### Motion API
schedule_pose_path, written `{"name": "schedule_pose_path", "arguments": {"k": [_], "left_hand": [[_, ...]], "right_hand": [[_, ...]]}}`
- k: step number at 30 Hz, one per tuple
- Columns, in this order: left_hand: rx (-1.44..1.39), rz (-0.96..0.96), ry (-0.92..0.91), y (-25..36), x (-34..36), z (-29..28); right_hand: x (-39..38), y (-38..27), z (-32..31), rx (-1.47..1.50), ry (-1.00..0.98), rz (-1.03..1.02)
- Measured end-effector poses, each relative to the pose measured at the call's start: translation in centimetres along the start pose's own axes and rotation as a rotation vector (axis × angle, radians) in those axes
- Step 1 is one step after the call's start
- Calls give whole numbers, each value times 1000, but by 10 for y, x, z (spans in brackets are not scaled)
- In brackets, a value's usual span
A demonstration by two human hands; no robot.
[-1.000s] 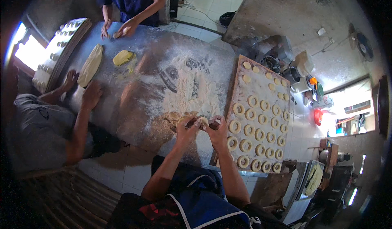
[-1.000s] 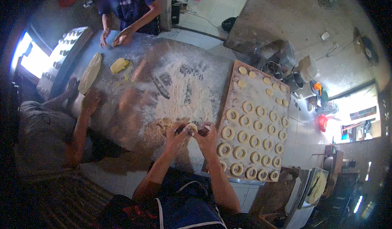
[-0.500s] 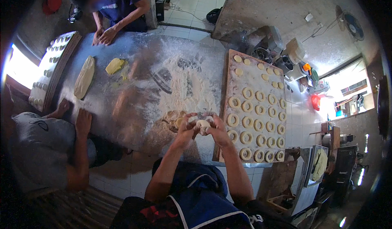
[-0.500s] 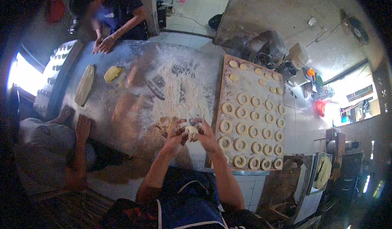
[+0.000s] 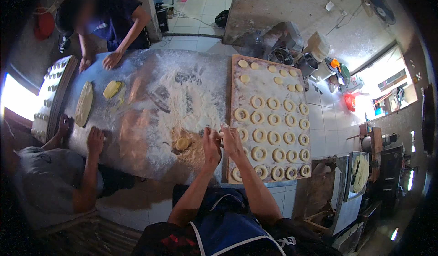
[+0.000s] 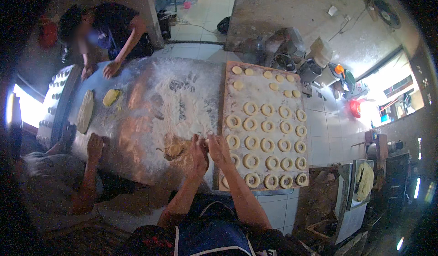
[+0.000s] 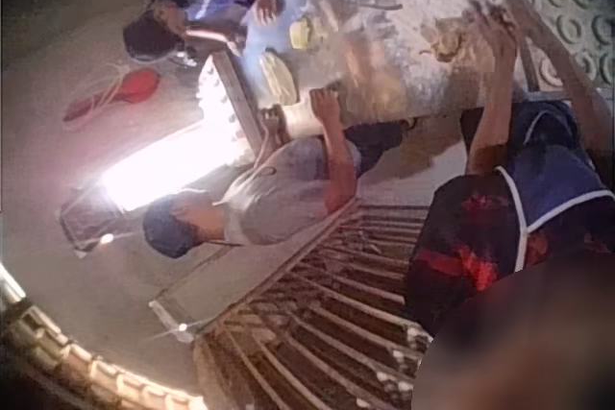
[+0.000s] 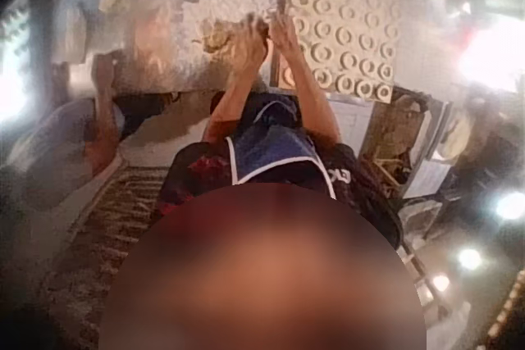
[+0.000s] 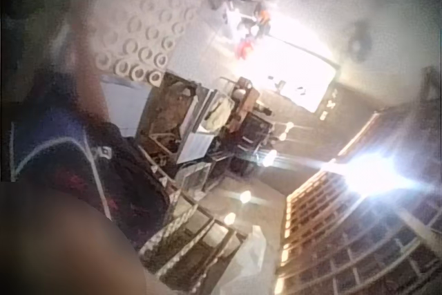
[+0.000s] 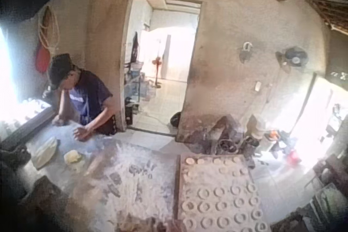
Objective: The person shapes small dough pieces into ring-like forms by hand and places them onto a wooden board. Another person rolls out dough nearby on the same table.
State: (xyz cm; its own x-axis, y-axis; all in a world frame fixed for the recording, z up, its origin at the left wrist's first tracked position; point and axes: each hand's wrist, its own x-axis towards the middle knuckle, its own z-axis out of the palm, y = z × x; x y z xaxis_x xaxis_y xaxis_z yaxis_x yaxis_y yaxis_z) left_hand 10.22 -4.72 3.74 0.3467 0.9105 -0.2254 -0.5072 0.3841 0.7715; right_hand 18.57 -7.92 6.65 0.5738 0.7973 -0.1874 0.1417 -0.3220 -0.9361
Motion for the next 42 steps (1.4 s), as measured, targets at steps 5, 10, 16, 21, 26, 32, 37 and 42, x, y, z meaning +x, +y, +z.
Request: {"name": "schedule_pose_path", "arguments": {"k": [5, 10, 16, 21, 26, 32, 37, 42], "left_hand": [[487, 266, -69, -20, 8, 16], [-144, -77, -55, -32, 14, 48], [57, -158, 143, -54, 22, 78], [634, 200, -68, -68, 28, 84], [160, -125, 85, -70, 33, 96], [-27, 60, -161, -83, 57, 99], [121, 135, 15, -92, 95, 96], [1047, 284, 372, -83, 158, 105]], "right_hand": [[2, 1, -28, 189, -31, 37], [14, 24, -61, -80, 51, -209], [24, 30, -91, -48, -35, -224], [29, 14, -117, 124, -36, -240], [47, 28, -133, 84, -215, -111], [80, 45, -135, -141, -212, -486], [107, 22, -139, 152, -169, -411], [153, 9, -151, -121, -77, -395]]}}
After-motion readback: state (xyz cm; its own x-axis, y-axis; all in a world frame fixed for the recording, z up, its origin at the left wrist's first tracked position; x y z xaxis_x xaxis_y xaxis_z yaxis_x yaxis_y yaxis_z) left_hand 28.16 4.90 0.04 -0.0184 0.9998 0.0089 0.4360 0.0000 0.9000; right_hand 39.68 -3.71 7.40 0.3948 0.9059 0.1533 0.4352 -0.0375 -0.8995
